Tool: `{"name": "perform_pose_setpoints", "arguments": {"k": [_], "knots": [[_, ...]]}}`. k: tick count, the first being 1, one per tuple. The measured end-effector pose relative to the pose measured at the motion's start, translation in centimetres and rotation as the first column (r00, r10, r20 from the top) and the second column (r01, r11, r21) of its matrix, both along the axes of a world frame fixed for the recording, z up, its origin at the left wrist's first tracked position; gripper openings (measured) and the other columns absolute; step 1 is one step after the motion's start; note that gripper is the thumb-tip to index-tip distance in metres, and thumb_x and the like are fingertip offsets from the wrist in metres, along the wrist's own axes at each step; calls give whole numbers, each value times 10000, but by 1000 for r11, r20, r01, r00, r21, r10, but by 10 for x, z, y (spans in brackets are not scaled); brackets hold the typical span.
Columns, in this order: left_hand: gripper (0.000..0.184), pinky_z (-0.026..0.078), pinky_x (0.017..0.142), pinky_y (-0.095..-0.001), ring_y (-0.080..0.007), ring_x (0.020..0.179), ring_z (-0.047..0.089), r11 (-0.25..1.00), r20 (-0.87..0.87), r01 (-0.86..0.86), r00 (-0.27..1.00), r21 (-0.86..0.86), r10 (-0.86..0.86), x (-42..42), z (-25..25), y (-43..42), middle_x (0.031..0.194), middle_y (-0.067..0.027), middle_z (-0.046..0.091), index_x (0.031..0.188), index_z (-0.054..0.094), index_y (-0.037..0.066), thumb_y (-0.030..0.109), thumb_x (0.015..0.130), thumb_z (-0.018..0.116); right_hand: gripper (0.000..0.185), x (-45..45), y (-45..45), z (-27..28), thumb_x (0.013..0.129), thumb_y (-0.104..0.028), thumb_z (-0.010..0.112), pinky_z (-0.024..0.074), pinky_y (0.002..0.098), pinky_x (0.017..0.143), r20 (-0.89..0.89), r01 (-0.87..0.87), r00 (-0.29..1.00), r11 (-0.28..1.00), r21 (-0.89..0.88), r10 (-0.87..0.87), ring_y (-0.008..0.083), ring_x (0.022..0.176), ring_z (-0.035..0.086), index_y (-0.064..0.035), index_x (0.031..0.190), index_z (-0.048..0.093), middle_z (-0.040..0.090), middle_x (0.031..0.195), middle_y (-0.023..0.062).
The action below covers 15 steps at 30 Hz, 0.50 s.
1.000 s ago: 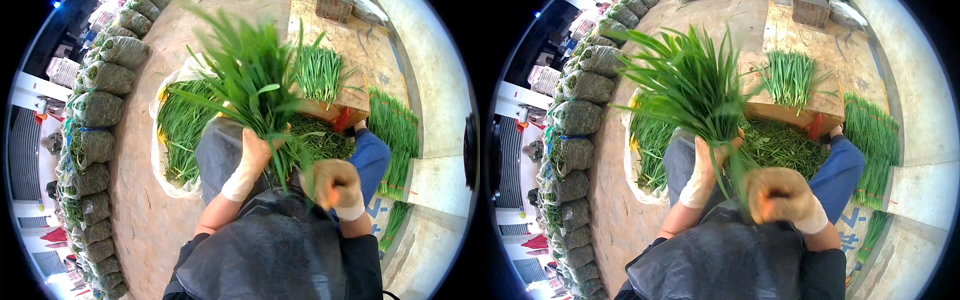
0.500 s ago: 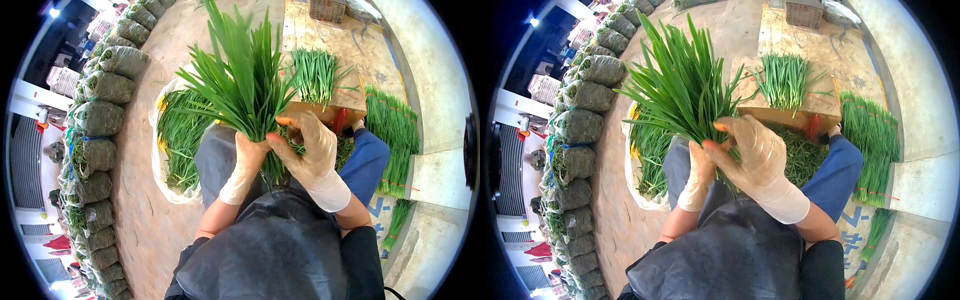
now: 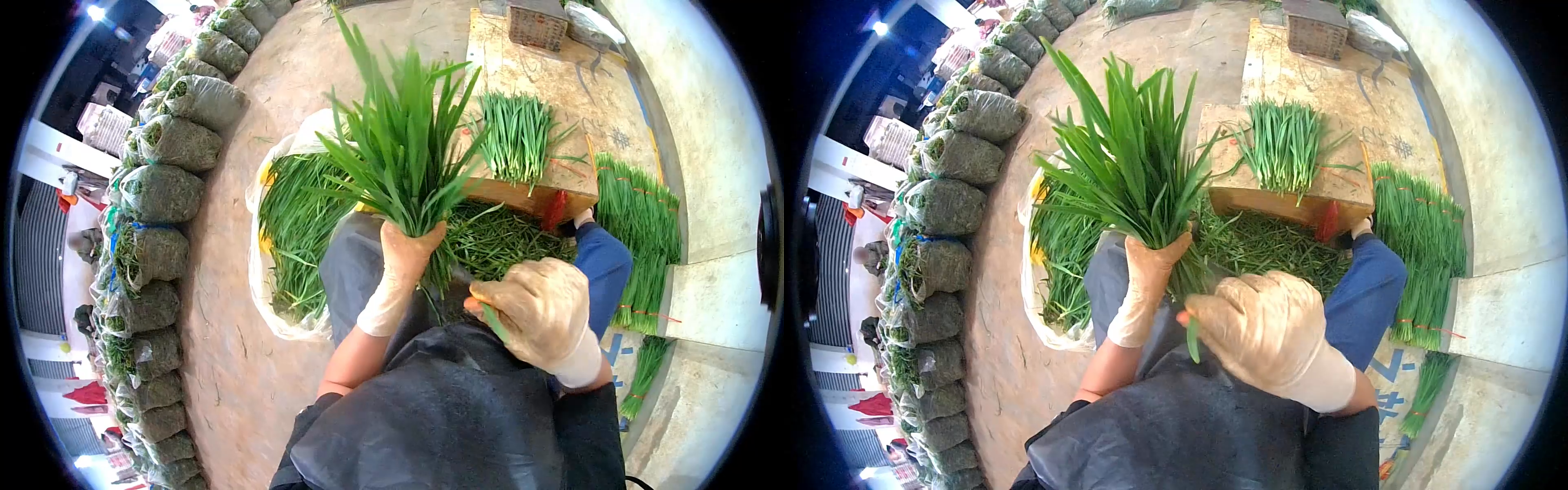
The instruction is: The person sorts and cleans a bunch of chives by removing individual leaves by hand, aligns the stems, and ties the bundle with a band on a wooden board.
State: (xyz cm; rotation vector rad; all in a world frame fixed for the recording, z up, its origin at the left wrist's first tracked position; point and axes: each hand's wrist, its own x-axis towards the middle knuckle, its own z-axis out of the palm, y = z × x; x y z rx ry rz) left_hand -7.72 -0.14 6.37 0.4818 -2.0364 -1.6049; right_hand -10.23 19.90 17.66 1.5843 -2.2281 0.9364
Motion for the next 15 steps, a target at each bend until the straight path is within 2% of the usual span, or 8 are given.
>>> {"name": "perform_pose_setpoints", "arguments": {"k": [2, 3, 6, 7, 8, 11, 13, 15], "knots": [[223, 505, 725, -283, -147, 758, 644, 1000, -18, -10, 1000, -18, 9, -1, -1, -2, 857, -49, 702, 918, 678, 3, 61, 711, 740, 404, -10, -5, -7, 724, -230, 748, 462, 365, 675, 27, 140, 986, 908, 395, -164, 266, 814, 592, -98, 1085, 624, 582, 851, 84], [217, 506, 725, -280, -141, 757, 642, 999, -21, -22, 1000, 43, 23, -1, 1, 1, 851, -44, 700, 914, 676, -2, 79, 722, 738, 492, -15, -9, -12, 751, -239, 718, 462, 374, 760, 11, 235, 963, 865, 444, -268, 268, 910, 573, -100, 1199, 568, 583, 937, 96], [252, 508, 741, -296, -158, 788, 652, 1000, 8, 14, 1000, -13, -14, -2, 0, 3, 874, -64, 703, 958, 665, -19, 38, 718, 718, 409, -25, -12, 7, 733, -188, 750, 484, 372, 694, 63, 116, 991, 993, 10, -116, 264, 789, 596, -113, 1124, 655, 602, 872, 66], [265, 511, 743, -299, -160, 797, 652, 999, -20, 15, 1000, 52, -14, -1, -3, 5, 884, -67, 703, 966, 661, -18, 39, 715, 721, 400, -26, -19, 13, 735, -215, 744, 480, 367, 659, -14, 122, 992, 985, -120, -125, 243, 767, 587, -127, 1113, 647, 579, 848, 47], [279, 512, 750, -305, -167, 817, 655, 1000, -48, 15, 999, 16, -14, -1, -9, 5, 899, -72, 702, 972, 655, -18, 50, 714, 735, 391, -31, -29, 18, 738, -242, 739, 475, 362, 624, -97, 116, 985, 960, -254, -145, 222, 745, 579, -140, 1101, 639, 556, 824, 28], [295, 515, 761, -309, -166, 835, 659, 996, 13, -14, 1000, -87, 16, -2, 11, 17, 916, -77, 705, 981, 653, -15, 70, 715, 751, 368, -43, -54, 30, 719, -234, 764, 478, 352, 657, -106, 121, 979, 917, -380, -173, 231, 782, 576, -149, 1066, 678, 575, 842, 25], [301, 518, 767, -312, -164, 845, 661, 998, -141, -59, 988, 19, 61, 0, 17, 22, 931, -80, 708, 987, 653, -10, 83, 721, 759, 279, -49, -71, 30, 712, -218, 777, 470, 332, 708, -154, 86, 974, 903, -422, -165, 220, 824, 569, -159, 976, 707, 588, 837, 15], [293, 520, 767, -312, -163, 839, 662, 999, -139, -44, 989, 19, 46, 2, 15, 22, 928, -78, 710, 985, 654, -9, 79, 724, 754, 243, -52, -80, 22, 722, -217, 771, 474, 338, 714, -172, 76, 970, 888, -453, -171, 218, 819, 568, -145, 944, 701, 586, 835, 20]]}}
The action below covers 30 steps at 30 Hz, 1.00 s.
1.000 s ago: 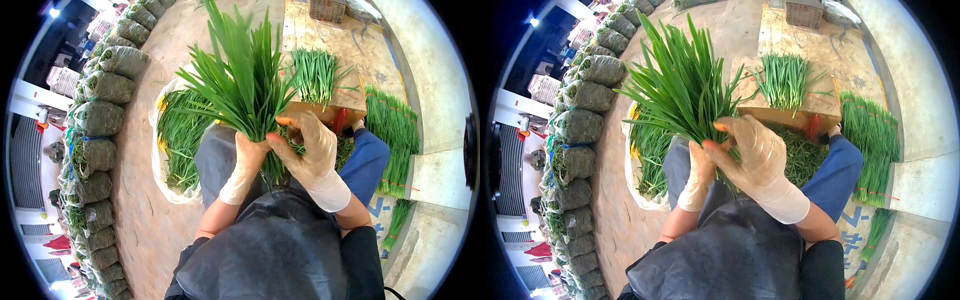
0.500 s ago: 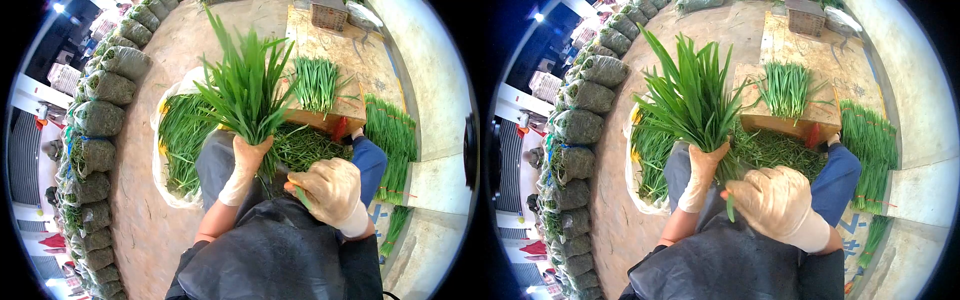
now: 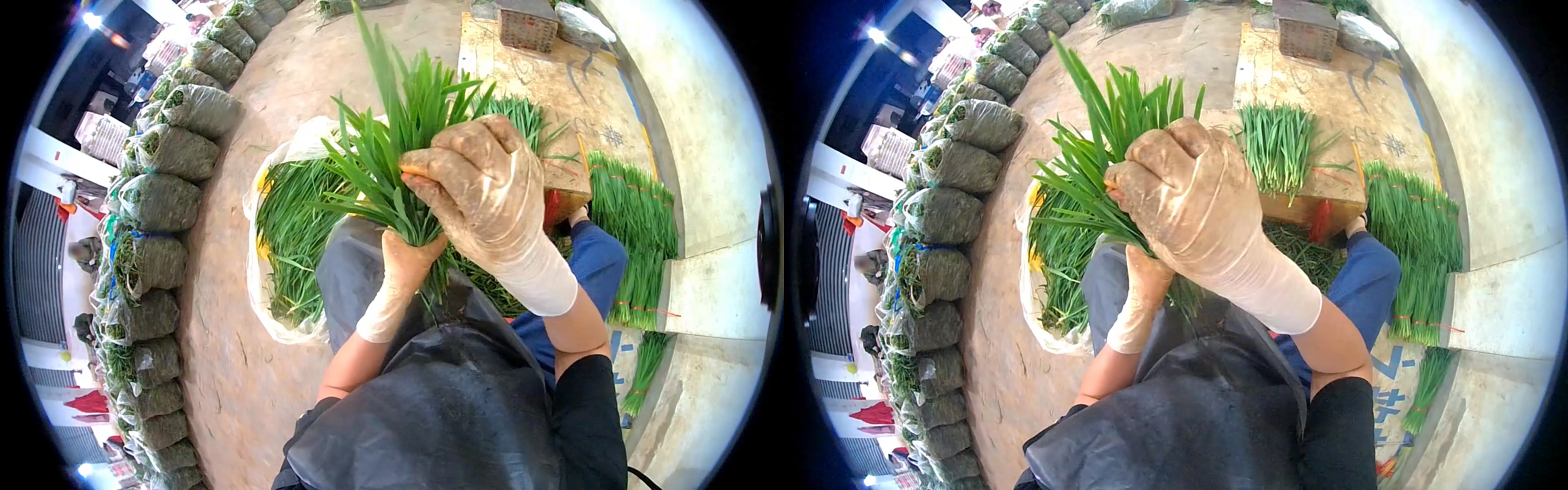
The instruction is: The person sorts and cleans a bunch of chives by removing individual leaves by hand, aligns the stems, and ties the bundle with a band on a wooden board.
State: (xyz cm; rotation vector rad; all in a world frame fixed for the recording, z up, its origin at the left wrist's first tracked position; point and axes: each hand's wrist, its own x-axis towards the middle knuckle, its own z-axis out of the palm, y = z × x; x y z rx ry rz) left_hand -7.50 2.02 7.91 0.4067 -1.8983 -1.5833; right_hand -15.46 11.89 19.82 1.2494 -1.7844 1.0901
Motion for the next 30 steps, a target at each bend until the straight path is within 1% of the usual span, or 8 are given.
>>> {"name": "perform_pose_setpoints", "arguments": {"k": [7, 10, 15, 18, 21, 26, 28, 30], "knots": [[249, 515, 750, -315, -165, 793, 658, 985, 190, 141, 974, -94, -122, 5, -6, -12, 894, -82, 711, 959, 664, -16, 71, 731, 716, 230, -4, 34, -3, 753, -203, 749, 494, 359, 769, 360, -53, 929, 995, -87, 81, 232, 870, 592, -108, 945, 664, 598, 823, 23], [258, 513, 754, -312, -167, 800, 658, 994, 152, 86, 986, -70, -74, 2, -4, -5, 894, -82, 710, 965, 663, -17, 69, 728, 718, 255, 1, 28, -1, 717, -98, 789, 522, 323, 760, 320, 13, 947, 1000, 22, -20, 208, 910, 600, -51, 939, 673, 612, 999, 81], [255, 512, 751, -305, -168, 808, 662, 993, 147, 83, 987, -83, -70, -1, -7, -4, 889, -88, 711, 956, 669, -22, 55, 720, 726, 189, -14, 14, -8, 718, -67, 771, 474, 338, 740, 139, 59, 989, 998, -18, -56, 217, 857, 589, -55, 860, 647, 623, 844, 59], [229, 513, 734, -301, -161, 788, 660, 990, 145, 60, 989, -129, -41, 3, -1, -6, 864, -85, 711, 922, 677, -22, 47, 711, 735, 93, -6, 22, 0, 758, -70, 691, 443, 333, 692, 540, -243, 791, 957, -157, 289, 222, 790, 572, -25, 796, 620, 586, 769, 81], [213, 508, 711, -293, -147, 755, 648, 995, 199, 99, 975, 19, -100, 3, -1, -8, 832, -85, 708, 882, 682, -26, 48, 692, 747, 118, -3, 45, -2, 770, -86, 689, 435, 310, 680, 577, -420, 650, 866, -270, 495, 186, 777, 562, -7, 778, 602, 575, 758, 75], [284, 496, 727, -287, -131, 769, 624, 980, 109, 152, 984, -126, -139, -15, -18, -10, 838, -71, 688, 929, 617, -17, 58, 687, 743, 260, 10, 75, -10, 801, -259, 704, 444, 349, 743, 491, -234, 281, 555, -798, 824, 216, 865, 561, -12, 841, 633, 604, 920, 52], [277, 498, 729, -289, -137, 769, 626, 986, 115, 160, 981, -37, -155, -17, -12, -7, 843, -72, 689, 932, 619, -15, 59, 693, 736, 286, 10, 86, -6, 778, -262, 729, 454, 358, 777, 666, -344, 614, 903, -257, 423, 221, 908, 571, -31, 919, 636, 608, 959, 43], [268, 503, 735, -292, -145, 772, 636, 987, 125, 160, 979, 12, -160, -17, -11, -6, 858, -77, 692, 948, 621, -15, 59, 710, 719, 344, 9, 94, -2, 755, -266, 754, 464, 367, 811, 478, -191, 878, 908, 373, -12, 227, 952, 581, -50, 997, 639, 612, 998, 34]]}}
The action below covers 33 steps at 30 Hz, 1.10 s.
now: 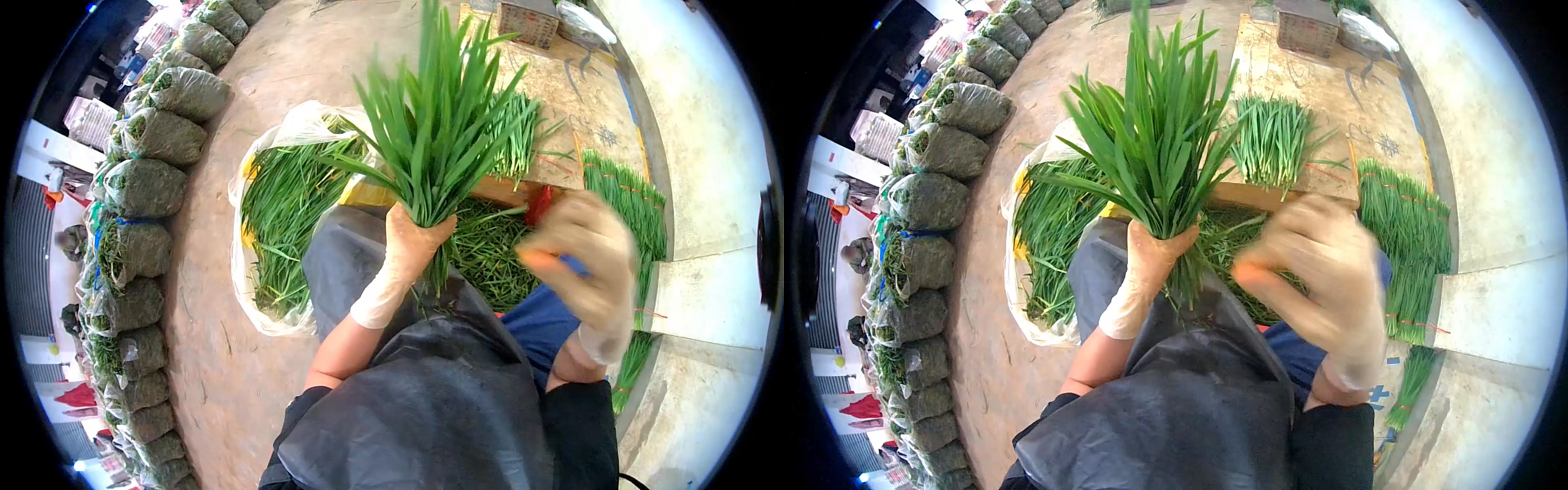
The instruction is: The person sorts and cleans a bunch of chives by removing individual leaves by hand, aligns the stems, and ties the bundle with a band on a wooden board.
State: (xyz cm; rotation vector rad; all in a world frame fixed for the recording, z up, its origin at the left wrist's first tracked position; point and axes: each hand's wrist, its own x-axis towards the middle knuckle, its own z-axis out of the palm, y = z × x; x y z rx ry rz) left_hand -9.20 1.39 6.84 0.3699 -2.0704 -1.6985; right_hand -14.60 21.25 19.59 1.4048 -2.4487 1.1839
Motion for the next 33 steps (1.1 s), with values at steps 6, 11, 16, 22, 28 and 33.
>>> {"name": "perform_pose_setpoints", "arguments": {"k": [6, 11, 16, 22, 28, 33], "knots": [[283, 510, 749, -295, -144, 793, 644, 1000, -59, 7, 998, 16, -6, -4, -3, 7, 887, -90, 700, 986, 629, -11, 57, 724, 710, 289, 16, -34, 4, 719, -181, 779, 447, 374, 778, -367, 132, 895, 936, -325, -254, 227, 875, 577, -121, 993, 707, 596, 941, 35], [381, 511, 791, -305, -156, 867, 651, 995, -68, -86, 994, -56, 82, -3, 6, 12, 942, -110, 698, 1072, 597, -13, 97, 735, 737, 318, 6, -72, 7, 693, -201, 794, 421, 340, 765, -440, 138, 851, 930, -341, -288, 215, 833, 535, -160, 996, 705, 530, 876, 14], [464, 510, 816, -317, -175, 911, 656, 999, 50, -45, 998, -20, 46, -1, 1, 8, 982, -126, 691, 1129, 565, -8, 124, 730, 764, 288, -5, -85, -5, 670, -174, 794, 427, 375, 717, -452, 175, 834, 929, -327, -317, 247, 830, 531, -159, 940, 697, 522, 851, 28], [409, 510, 796, -317, -174, 868, 655, 959, -133, -95, 989, -266, 62, -1, 4, -1, 968, -117, 694, 1080, 600, -1, 100, 717, 761, 191, 5, -68, -1, 624, -93, 796, 442, 336, 705, -104, 56, 988, 905, -423, -110, 213, 835, 542, -121, 788, 702, 542, 829, 25], [312, 507, 756, -304, -173, 807, 650, 998, -119, -8, 993, 59, 15, -12, 3, -14, 885, -109, 700, 985, 634, -16, 93, 712, 738, 78, 12, -24, -23, 731, -138, 718, 437, 344, 688, 218, 46, 956, 635, -771, 195, 218, 782, 546, -69, 764, 710, 573, 759, 23], [319, 504, 763, -309, -182, 816, 652, 990, -90, -43, 994, 133, 55, -21, -24, -23, 895, -112, 696, 972, 639, -15, 91, 691, 744, 159, -3, -4, -45, 776, -166, 696, 438, 372, 653, -105, -43, 992, 971, 235, 69, 274, 700, 547, -43, 876, 705, 564, 756, 104]]}}
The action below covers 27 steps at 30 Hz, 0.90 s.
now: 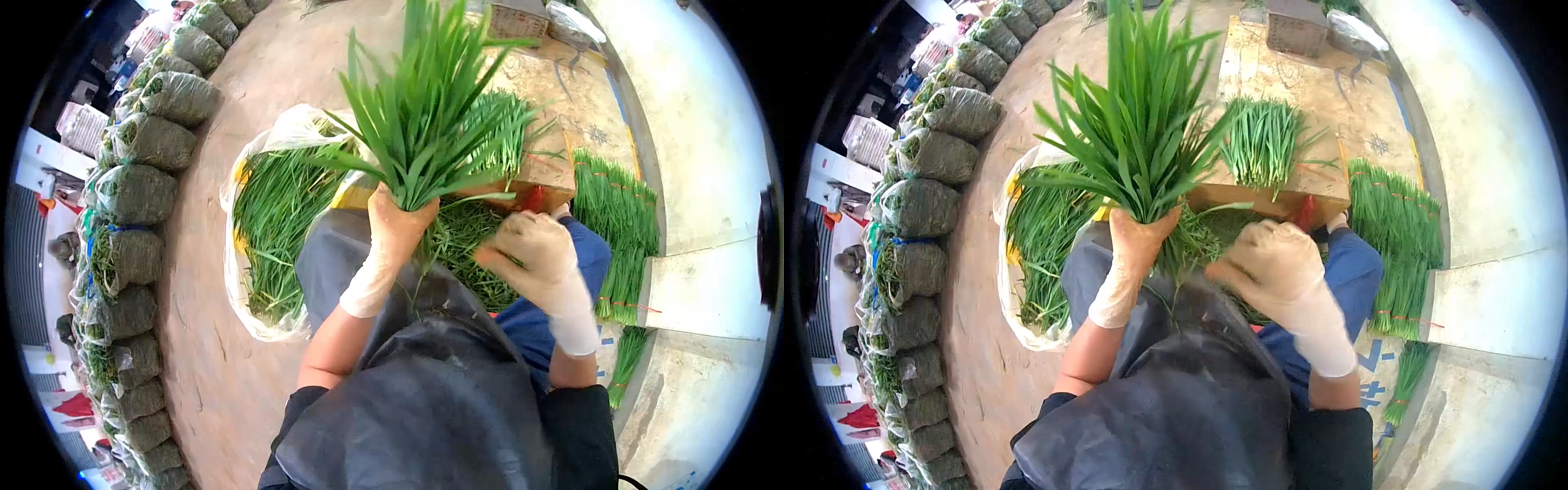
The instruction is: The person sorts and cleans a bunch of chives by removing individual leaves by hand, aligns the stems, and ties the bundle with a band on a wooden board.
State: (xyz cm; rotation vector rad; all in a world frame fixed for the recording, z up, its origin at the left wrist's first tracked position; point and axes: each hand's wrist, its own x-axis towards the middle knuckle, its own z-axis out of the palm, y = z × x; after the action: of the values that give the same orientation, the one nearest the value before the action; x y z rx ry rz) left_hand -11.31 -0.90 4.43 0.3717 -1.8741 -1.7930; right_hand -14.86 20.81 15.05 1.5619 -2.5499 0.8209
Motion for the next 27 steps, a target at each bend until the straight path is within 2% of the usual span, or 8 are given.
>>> {"name": "perform_pose_setpoints", "arguments": {"k": [2, 10, 14, 16, 19, 22, 24, 27], "knots": [[301, 507, 751, -318, -200, 791, 657, 947, 6, -45, 999, -318, 50, 0, 8, 3, 878, -116, 698, 952, 647, -14, 87, 685, 745, 272, 5, -12, -3, 754, -203, 745, 451, 338, 656, -198, 172, 956, 961, -217, -216, 239, 724, 568, -31, 956, 682, 603, 818, 82], [295, 511, 727, -313, -199, 811, 658, 986, -144, 15, 989, 167, 10, -2, 16, 15, 912, -119, 693, 969, 655, -7, 41, 688, 730, 378, 10, -42, 48, 715, -319, 795, 457, 318, 528, -69, 136, 966, 714, -686, -250, 199, 652, 568, -90, 958, 618, 607, 840, 51], [352, 497, 746, -328, -239, 833, 639, 839, -391, -327, 908, -434, 152, -4, 18, -3, 913, -100, 669, 1063, 646, 23, 24, 715, 694, 159, 15, -31, 41, 825, -213, 673, 441, 376, 529, -246, 72, 942, 853, -517, -229, 261, 695, 594, -88, 885, 596, 606, 863, 89], [405, 491, 769, -352, -243, 864, 626, 761, -424, -442, 873, -475, 243, -6, 13, -25, 922, -89, 660, 1135, 633, 43, 32, 733, 687, 120, 17, 5, 45, 838, -170, 641, 450, 382, 561, 140, -268, 905, 794, -545, 402, 271, 713, 605, -81, 912, 606, 618, 902, 112], [495, 478, 795, -380, -239, 875, 617, 417, -467, -553, 833, -721, 298, 0, 39, -48, 902, -64, 638, 1237, 598, 92, 90, 748, 678, 144, 1, 27, 24, 821, -166, 650, 469, 388, 625, 406, -430, 768, 869, -246, 495, 285, 760, 610, -77, 931, 624, 626, 943, 120], [477, 452, 859, -416, -265, 916, 603, 229, -571, -612, 790, -757, 225, 4, 49, -61, 923, -69, 618, 1243, 594, 103, 251, 793, 648, 226, 5, 23, -18, 800, -201, 671, 490, 391, 766, -246, 345, 927, 897, 275, -282, 279, 900, 617, -76, 988, 659, 633, 1014, 114], [483, 424, 906, -432, -291, 959, 593, 204, -563, -597, 801, -776, 202, 7, 56, -59, 985, -78, 623, 1257, 585, 99, 291, 815, 612, 190, 14, 36, 0, 786, -188, 685, 475, 378, 734, 384, 323, 907, 871, -372, -172, 253, 832, 616, -77, 940, 680, 638, 862, 99], [493, 416, 912, -431, -301, 965, 589, 203, -553, -580, 814, -789, 179, 9, 62, -53, 1004, -84, 628, 1255, 583, 98, 288, 803, 626, 192, 27, 46, 31, 776, -225, 714, 456, 361, 693, 194, 266, 964, 666, -697, -182, 243, 765, 589, -103, 923, 697, 602, 748, 38]]}}
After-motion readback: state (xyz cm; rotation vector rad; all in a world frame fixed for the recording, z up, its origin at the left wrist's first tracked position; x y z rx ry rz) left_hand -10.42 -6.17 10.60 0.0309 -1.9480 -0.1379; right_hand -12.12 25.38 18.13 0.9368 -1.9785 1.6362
